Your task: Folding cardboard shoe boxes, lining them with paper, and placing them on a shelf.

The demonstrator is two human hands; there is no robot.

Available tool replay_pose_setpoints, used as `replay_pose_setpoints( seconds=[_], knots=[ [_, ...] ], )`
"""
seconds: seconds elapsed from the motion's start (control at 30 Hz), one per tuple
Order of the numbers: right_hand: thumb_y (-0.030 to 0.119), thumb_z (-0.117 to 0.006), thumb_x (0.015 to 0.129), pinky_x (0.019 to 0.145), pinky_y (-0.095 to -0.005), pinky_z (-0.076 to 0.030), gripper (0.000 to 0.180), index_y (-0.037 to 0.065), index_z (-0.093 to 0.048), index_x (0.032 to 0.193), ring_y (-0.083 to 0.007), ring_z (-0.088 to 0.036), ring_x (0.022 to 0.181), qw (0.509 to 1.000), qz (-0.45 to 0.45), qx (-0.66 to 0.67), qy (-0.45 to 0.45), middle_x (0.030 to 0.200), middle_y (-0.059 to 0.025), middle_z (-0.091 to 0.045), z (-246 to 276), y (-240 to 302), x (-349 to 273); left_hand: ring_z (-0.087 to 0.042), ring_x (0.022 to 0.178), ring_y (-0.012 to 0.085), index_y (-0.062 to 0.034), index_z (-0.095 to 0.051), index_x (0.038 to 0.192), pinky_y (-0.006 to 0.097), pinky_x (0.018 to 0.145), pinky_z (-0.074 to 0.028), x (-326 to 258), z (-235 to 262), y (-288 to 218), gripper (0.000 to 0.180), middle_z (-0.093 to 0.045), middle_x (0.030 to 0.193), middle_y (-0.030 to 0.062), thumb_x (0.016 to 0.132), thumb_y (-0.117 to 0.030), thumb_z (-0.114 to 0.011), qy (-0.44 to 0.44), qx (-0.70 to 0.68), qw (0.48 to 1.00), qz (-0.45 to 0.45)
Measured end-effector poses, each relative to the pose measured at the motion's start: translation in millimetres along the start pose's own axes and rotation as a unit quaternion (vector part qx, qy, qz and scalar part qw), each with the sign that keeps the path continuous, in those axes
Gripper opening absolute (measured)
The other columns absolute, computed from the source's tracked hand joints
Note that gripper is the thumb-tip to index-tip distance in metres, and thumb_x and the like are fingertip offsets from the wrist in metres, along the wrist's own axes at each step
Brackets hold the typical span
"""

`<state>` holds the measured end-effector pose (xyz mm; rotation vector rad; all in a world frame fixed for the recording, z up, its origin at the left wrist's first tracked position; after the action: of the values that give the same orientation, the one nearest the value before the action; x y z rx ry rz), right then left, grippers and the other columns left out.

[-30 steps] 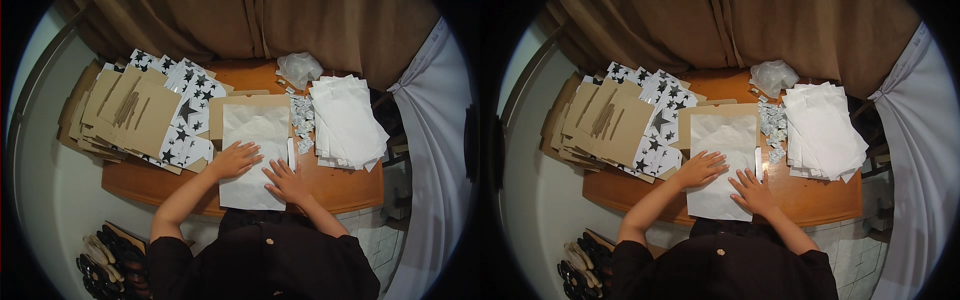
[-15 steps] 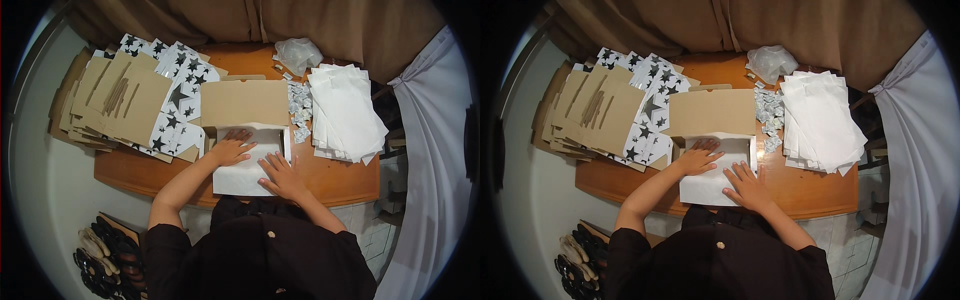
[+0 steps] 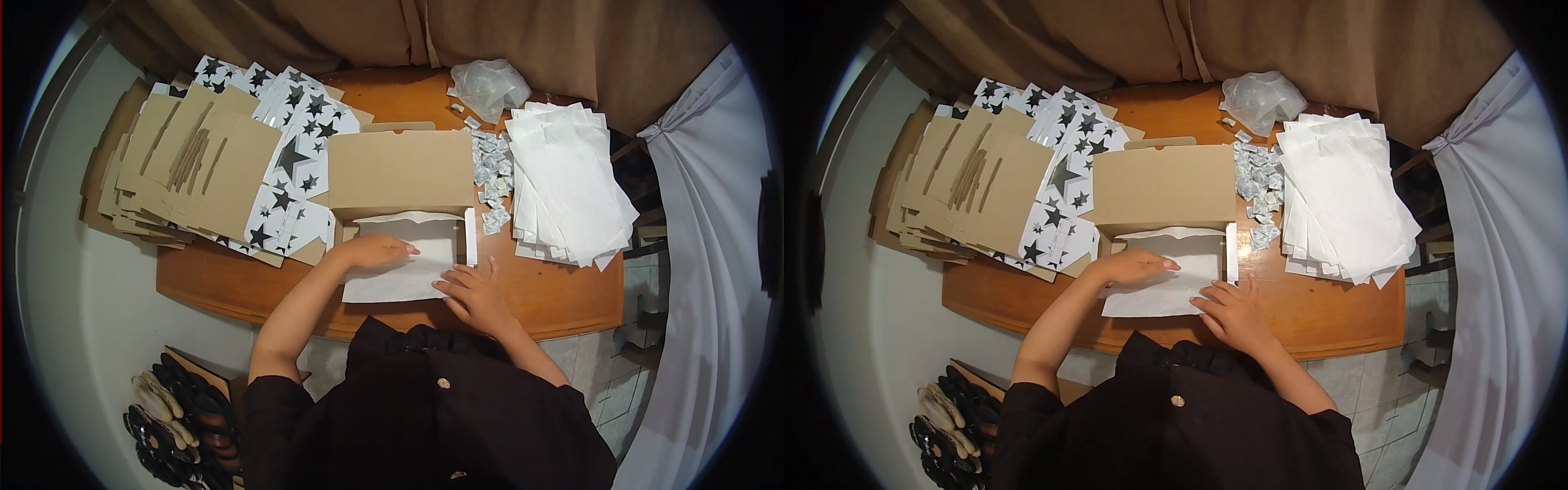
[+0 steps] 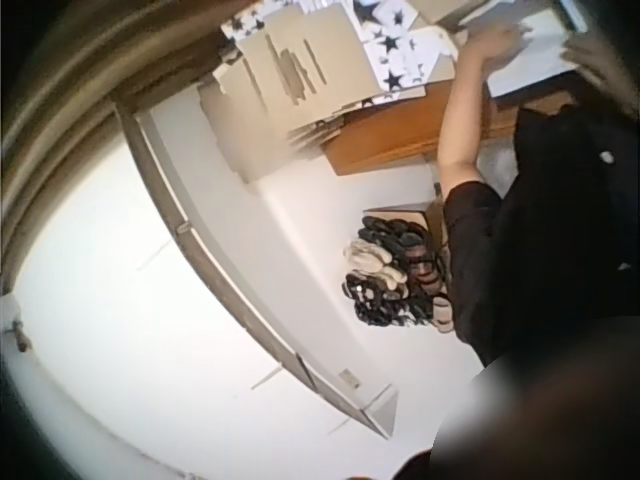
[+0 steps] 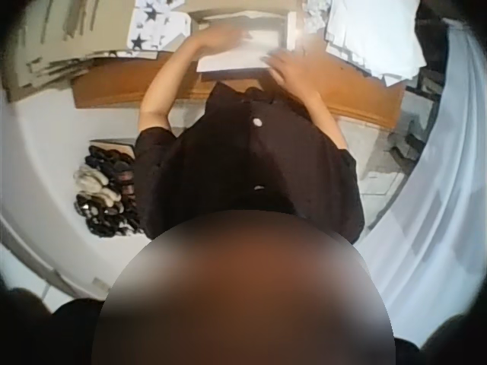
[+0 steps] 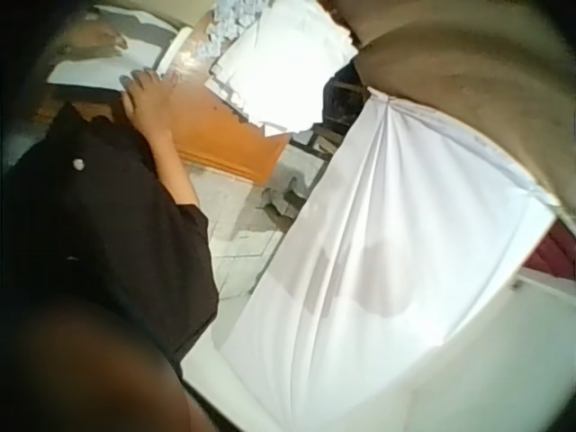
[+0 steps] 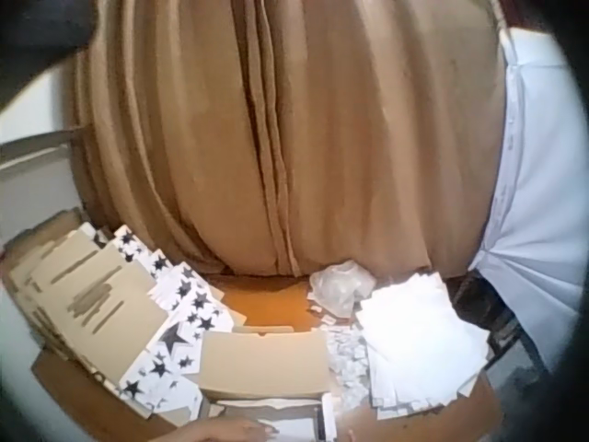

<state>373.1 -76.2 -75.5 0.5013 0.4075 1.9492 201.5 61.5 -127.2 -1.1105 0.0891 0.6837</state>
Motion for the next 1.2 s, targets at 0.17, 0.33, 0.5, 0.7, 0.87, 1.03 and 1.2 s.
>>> replay_pose_setpoints(
  seconds=[0.17,0.33,0.5,0.7,0.87,1.03,1.2],
  knots=[
    [0.021,-0.063,0.08,0.098,-0.0659,-0.014,0.023,0.02,-0.066,0.103,-0.0213,-0.051,0.112,0.999,-0.023,-0.007,-0.041,0.109,0.0003,-0.06,0,2,6,-0.055,0.108,0.0298,-0.0081,-0.061,0.116,0.037,0.093,-0.041,-9,1,-40,0.038,-0.059,0.119,0.0127,0.09,-0.035,-0.051,0.03,0.159,0.987,0.008],
    [0.023,-0.063,0.08,0.099,-0.0668,-0.01,0.018,0.018,-0.068,0.096,-0.0243,-0.047,0.116,0.992,-0.1,-0.013,-0.081,0.106,0.0003,-0.06,2,-5,13,-0.055,0.109,0.0312,-0.0067,-0.059,0.117,0.039,0.094,-0.041,-36,42,-87,0.042,-0.06,0.117,0.0139,0.086,-0.035,-0.057,-0.168,0.166,0.965,-0.117],
    [0.031,-0.063,0.079,0.099,-0.0669,-0.005,0.024,0.016,-0.068,0.097,-0.0266,-0.047,0.116,0.992,-0.081,0.091,0.038,0.108,-0.0008,-0.061,10,-6,24,-0.046,0.121,0.034,-0.0048,-0.049,0.129,0.037,0.101,-0.035,-45,7,-60,0.079,-0.05,0.128,0.0199,0.08,-0.068,-0.046,0.012,0.06,0.997,0.049],
    [0.033,-0.062,0.083,0.104,-0.0586,-0.004,0.035,0.017,-0.062,0.114,-0.024,-0.048,0.117,0.966,-0.089,0.208,0.127,0.117,-0.0053,-0.06,28,-18,44,-0.045,0.122,0.0329,-0.0041,-0.04,0.135,0.038,0.102,-0.035,-61,-25,-48,0.088,-0.046,0.133,0.0182,0.072,-0.06,-0.064,0.099,0.134,0.985,0.054],
    [0.04,-0.054,0.086,0.101,-0.0442,-0.032,0.042,0.012,-0.06,0.117,-0.03,-0.054,0.112,0.938,-0.048,0.297,0.172,0.121,-0.011,-0.059,-14,-27,91,-0.05,0.116,0.0274,-0.0114,-0.046,0.131,0.042,0.1,-0.033,-69,-24,-49,0.076,-0.052,0.128,0.0111,0.068,-0.043,-0.073,-0.023,0.224,0.974,0.019],
    [0.048,-0.039,0.091,0.098,-0.0386,-0.038,0.05,0.01,-0.06,0.117,-0.0324,-0.052,0.113,0.901,-0.08,0.133,0.406,0.121,-0.0129,-0.058,-94,-37,103,-0.056,0.104,0.0224,-0.0154,-0.063,0.112,0.041,0.095,-0.035,-77,-15,-54,0.039,-0.062,0.107,0.0051,0.077,-0.033,-0.066,-0.069,0.245,0.966,0.054],
    [0.045,-0.037,0.094,0.098,-0.036,-0.038,0.05,0.007,-0.058,0.118,-0.0321,-0.052,0.113,0.909,-0.062,0.176,0.372,0.121,-0.0158,-0.057,-80,-37,111,-0.058,0.098,0.0206,-0.0148,-0.068,0.099,0.039,0.094,-0.035,-77,-18,-43,0.022,-0.065,0.096,0.0033,0.084,-0.028,-0.058,-0.124,0.228,0.964,0.061]
  ],
)
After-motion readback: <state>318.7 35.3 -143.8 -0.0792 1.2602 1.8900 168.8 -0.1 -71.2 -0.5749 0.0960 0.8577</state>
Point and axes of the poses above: each hand's wrist, its own x-axis towards the middle knuckle, its own z-axis out of the back of the hand, y = z × x, the point moved 5 cm from there along x, towards the middle knuckle
